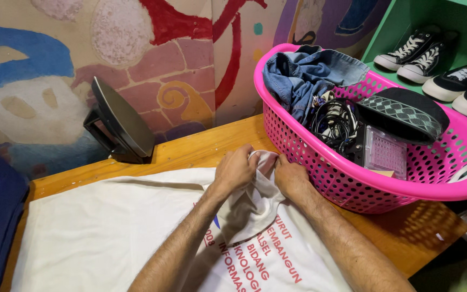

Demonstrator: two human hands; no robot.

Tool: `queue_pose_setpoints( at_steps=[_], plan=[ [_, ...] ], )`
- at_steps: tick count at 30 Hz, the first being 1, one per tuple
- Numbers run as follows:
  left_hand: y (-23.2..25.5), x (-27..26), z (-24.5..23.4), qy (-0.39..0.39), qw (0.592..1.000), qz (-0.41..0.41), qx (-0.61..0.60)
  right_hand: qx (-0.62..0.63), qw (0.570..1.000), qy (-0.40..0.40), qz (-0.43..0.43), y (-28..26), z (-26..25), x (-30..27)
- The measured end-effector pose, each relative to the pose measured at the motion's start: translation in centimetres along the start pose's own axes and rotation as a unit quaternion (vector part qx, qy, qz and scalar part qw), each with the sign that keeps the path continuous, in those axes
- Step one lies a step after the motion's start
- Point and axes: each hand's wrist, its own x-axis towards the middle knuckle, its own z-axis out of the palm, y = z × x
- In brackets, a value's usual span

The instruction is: The person smooths a white t-shirt by hand, uses an iron to press different sections of the shirt, and then folds it into a neat square before placing it on the table.

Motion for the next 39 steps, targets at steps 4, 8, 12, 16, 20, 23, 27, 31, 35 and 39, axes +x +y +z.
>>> queue_pose_setpoints(
  at_steps=[4, 8, 12, 16, 20, 23, 27, 31, 35, 39],
  plan=[
    [0.0, 0.1, -0.3, -0.093, 0.995, 0.03, 0.013, 0.046, 0.999, 0.0, 0.011, 0.3, -0.5, -0.3],
    [-0.7, -1.2, 1.0, -0.162, 0.984, 0.065, -0.04, 0.042, 0.997, -0.058, 0.024, 0.2, -1.6, -0.8],
    [-1.5, -3.5, 2.1, -0.255, 0.963, 0.072, -0.052, 0.04, 0.995, -0.088, 0.022, 0.2, -1.8, -1.0],
    [-0.8, -5.8, 1.1, -0.245, 0.964, 0.089, -0.045, 0.062, 0.997, -0.036, 0.019, 0.2, -1.7, -1.3],
    [0.0, -9.3, 0.1, -0.104, 0.972, 0.204, 0.057, 0.122, 0.992, -0.006, 0.019, 0.9, -1.5, -2.0],
    [-0.4, -11.4, 0.2, -0.121, 0.953, 0.24, 0.142, 0.124, 0.991, 0.047, -0.016, 1.7, -1.1, -2.4],
    [-2.1, -12.8, 1.2, -0.081, 0.944, 0.278, 0.159, 0.11, 0.993, 0.033, -0.014, 1.9, -2.6, -2.8],
    [-3.3, -12.8, 2.5, -0.036, 0.946, 0.289, 0.145, 0.216, 0.963, 0.149, -0.063, 0.9, -4.3, -5.4],
    [-2.0, -12.3, 1.3, -0.018, 0.963, 0.248, 0.101, 0.247, 0.948, 0.151, -0.133, 0.5, -5.2, -6.9],
    [0.4, -12.0, -1.8, -0.04, 0.97, 0.227, -0.076, 0.33, 0.933, 0.134, -0.055, 0.5, -6.3, -7.3]
  ],
)
